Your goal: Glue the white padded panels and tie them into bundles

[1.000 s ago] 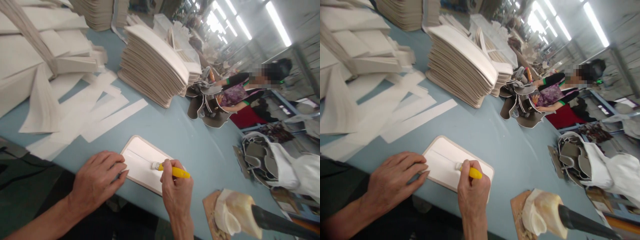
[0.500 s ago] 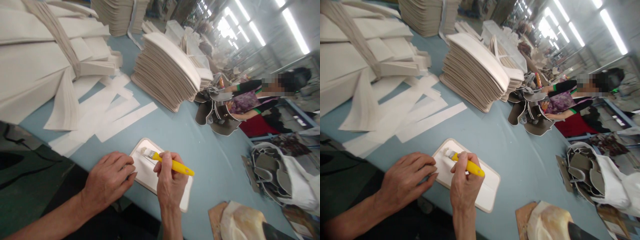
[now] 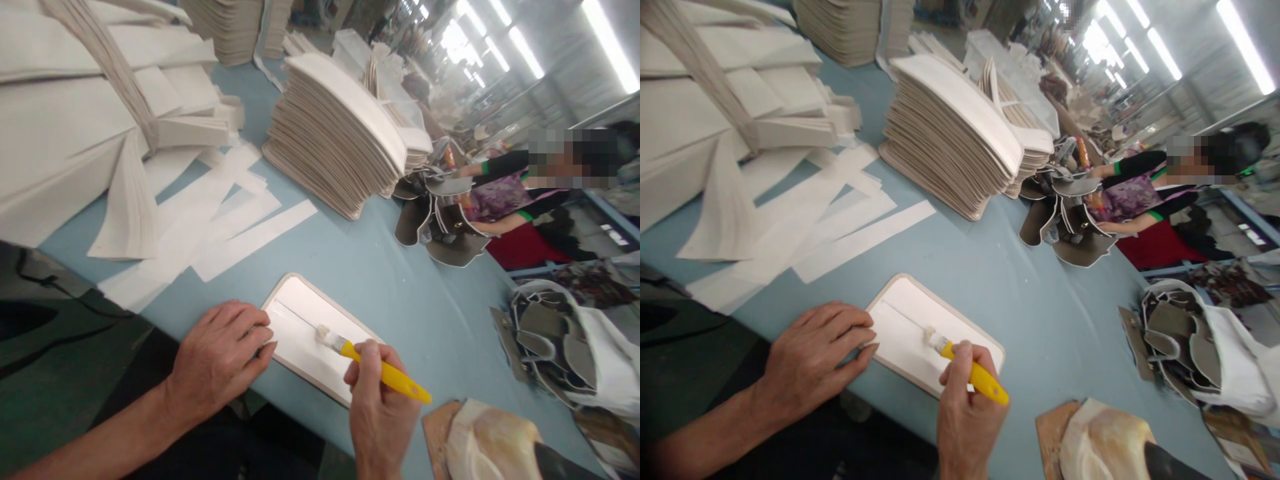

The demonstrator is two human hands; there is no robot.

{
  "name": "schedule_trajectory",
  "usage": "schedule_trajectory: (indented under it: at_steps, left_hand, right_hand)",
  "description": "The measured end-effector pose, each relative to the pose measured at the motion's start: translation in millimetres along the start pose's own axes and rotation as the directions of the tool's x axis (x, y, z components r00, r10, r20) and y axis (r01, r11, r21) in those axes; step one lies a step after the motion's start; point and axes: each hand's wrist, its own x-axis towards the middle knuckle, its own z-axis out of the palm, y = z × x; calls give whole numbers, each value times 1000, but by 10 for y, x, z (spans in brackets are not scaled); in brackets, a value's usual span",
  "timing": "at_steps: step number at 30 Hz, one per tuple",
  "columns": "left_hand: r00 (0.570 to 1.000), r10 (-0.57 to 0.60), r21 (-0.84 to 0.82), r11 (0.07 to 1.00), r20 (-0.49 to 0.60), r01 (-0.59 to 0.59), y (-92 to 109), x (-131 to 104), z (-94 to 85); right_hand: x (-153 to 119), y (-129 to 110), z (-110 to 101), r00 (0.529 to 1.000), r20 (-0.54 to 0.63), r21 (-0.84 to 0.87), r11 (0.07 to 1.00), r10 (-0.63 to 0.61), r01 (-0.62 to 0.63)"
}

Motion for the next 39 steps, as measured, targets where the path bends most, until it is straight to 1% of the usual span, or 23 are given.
schedule_trajectory:
  at_steps: [2, 3, 5, 7, 10, 12, 14, 16, 18, 20, 22, 24, 25, 27, 29, 32, 34, 36, 37, 39]
  left_hand:
    - [1000, 2, 12, 1000, -7, -1, -3, 2, 8]
    - [1000, 5, 20, 1000, -10, -5, -5, 5, 12]
    - [1000, 13, 30, 999, -13, -12, -7, 12, 15]
    - [1000, 20, 36, 999, -5, -20, -7, 19, 14]
    - [999, 38, 43, 998, -2, -38, -7, 22, 11]
    - [999, 47, 51, 998, -11, -47, -8, 19, 14]
    - [999, 51, 58, 997, -12, -51, -9, 14, 18]
    - [999, 45, 61, 997, -7, -45, -10, 13, 19]
    - [999, 35, 58, 998, -3, -34, -8, 18, 15]
    - [1000, 29, 49, 998, -6, -28, -5, 26, 8]
    - [999, 33, 42, 999, -4, -33, -3, 32, 4]
    - [999, 41, 46, 998, -1, -41, -5, 32, 6]
    - [999, 44, 51, 998, -1, -44, -8, 30, 9]
    - [999, 51, 58, 997, 0, -51, -17, 21, 17]
    - [998, 56, 62, 996, -1, -56, -27, 13, 24]
    - [998, 59, 78, 995, 9, -60, -38, 7, 30]
    - [998, 68, 87, 994, 19, -69, -43, 7, 34]
    - [997, 75, 91, 993, 20, -76, -45, 8, 41]
    - [997, 78, 93, 993, 16, -79, -45, 10, 44]
    - [997, 76, 100, 992, 7, -77, -44, 15, 52]
  right_hand:
    - [-2, 4, -146, 998, -61, -43, 999, -1, -1]
    - [-4, -14, -175, 996, -86, -33, 999, -6, 3]
    - [-15, -74, -133, 995, -94, 40, 999, -24, 28]
    - [-34, -145, 19, 998, -25, 160, 986, -50, 53]
    - [-80, -219, 331, 990, 124, 317, 948, -65, 23]
    - [-111, -229, 503, 977, 203, 366, 930, -66, -13]
    - [-127, -208, 583, 964, 254, 363, 932, -78, -20]
    - [-118, -161, 541, 960, 268, 313, 950, -82, -6]
    - [-80, -97, 383, 969, 236, 226, 974, -69, 14]
    - [-21, -26, 155, 985, 164, 123, 992, -55, 35]
    - [42, 36, -63, 994, 76, 40, 997, -73, 70]
    - [81, 66, -189, 994, 12, 34, 994, -106, 106]
    - [86, 64, -199, 993, 1, 60, 991, -116, 116]
    - [69, 27, -115, 992, 18, 147, 982, -126, 122]
    - [32, -40, 74, 988, 78, 245, 963, -135, 112]
    - [-1, -113, 379, 971, 195, 355, 933, -140, 63]
    - [10, -91, 479, 959, 248, 372, 928, -135, 35]
    - [40, 4, 439, 961, 253, 343, 939, -112, 19]
    - [58, 75, 364, 966, 239, 316, 949, -94, 15]
    - [92, 238, 128, 982, 184, 242, 970, -48, 2]
